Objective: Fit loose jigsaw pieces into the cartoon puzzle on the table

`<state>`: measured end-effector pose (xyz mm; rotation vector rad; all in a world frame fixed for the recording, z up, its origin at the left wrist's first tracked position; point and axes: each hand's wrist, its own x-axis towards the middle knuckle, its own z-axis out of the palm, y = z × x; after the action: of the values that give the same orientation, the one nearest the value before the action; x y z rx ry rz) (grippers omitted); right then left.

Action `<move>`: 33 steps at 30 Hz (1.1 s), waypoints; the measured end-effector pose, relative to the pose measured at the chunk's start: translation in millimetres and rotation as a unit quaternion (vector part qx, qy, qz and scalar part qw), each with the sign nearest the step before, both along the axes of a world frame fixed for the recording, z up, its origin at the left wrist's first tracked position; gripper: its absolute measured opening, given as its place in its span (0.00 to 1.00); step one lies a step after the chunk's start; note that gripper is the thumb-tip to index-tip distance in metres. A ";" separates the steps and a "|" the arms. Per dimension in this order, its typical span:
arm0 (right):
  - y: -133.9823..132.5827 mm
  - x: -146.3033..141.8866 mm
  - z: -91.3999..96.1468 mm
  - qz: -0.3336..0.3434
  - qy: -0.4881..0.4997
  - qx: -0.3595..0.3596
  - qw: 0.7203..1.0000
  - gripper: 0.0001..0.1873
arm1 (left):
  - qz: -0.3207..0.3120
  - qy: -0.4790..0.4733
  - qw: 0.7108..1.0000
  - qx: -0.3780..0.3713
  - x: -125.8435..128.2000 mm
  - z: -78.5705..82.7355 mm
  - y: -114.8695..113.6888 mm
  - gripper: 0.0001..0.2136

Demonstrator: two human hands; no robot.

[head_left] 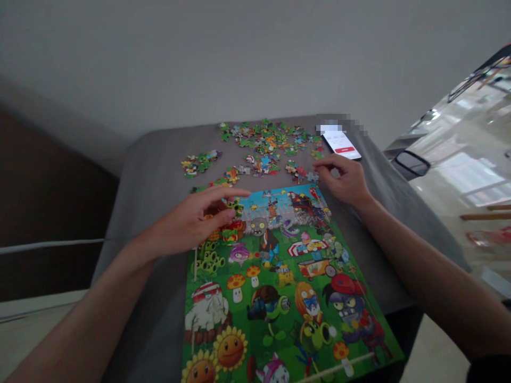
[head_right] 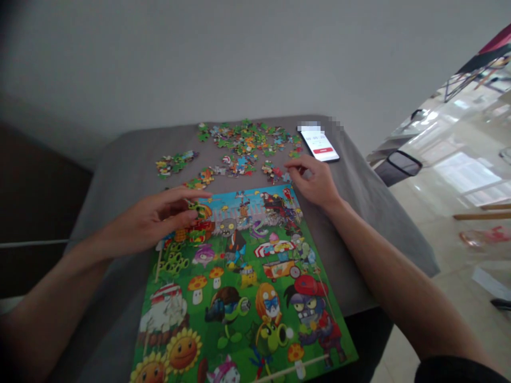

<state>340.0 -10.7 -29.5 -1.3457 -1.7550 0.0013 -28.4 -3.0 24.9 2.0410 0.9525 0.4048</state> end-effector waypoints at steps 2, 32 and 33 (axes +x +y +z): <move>-1.0 0.2 0.7 -0.006 -0.004 -0.005 1.000 0.10 | -0.014 0.016 1.000 -0.013 -2.5 1.9 1.3 0.20; -11.7 -1.5 12.7 0.063 0.012 -0.032 0.997 0.09 | -0.122 0.022 0.987 -0.098 -23.6 14.0 8.9 0.08; -11.3 -1.6 12.0 0.064 0.015 -0.036 0.997 0.08 | -0.123 0.028 0.987 -0.102 -27.5 15.0 7.7 0.08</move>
<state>338.4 -22.1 -17.4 -1.2748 -1.8287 0.1555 -55.9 4.7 39.9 1.9591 0.7305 0.1124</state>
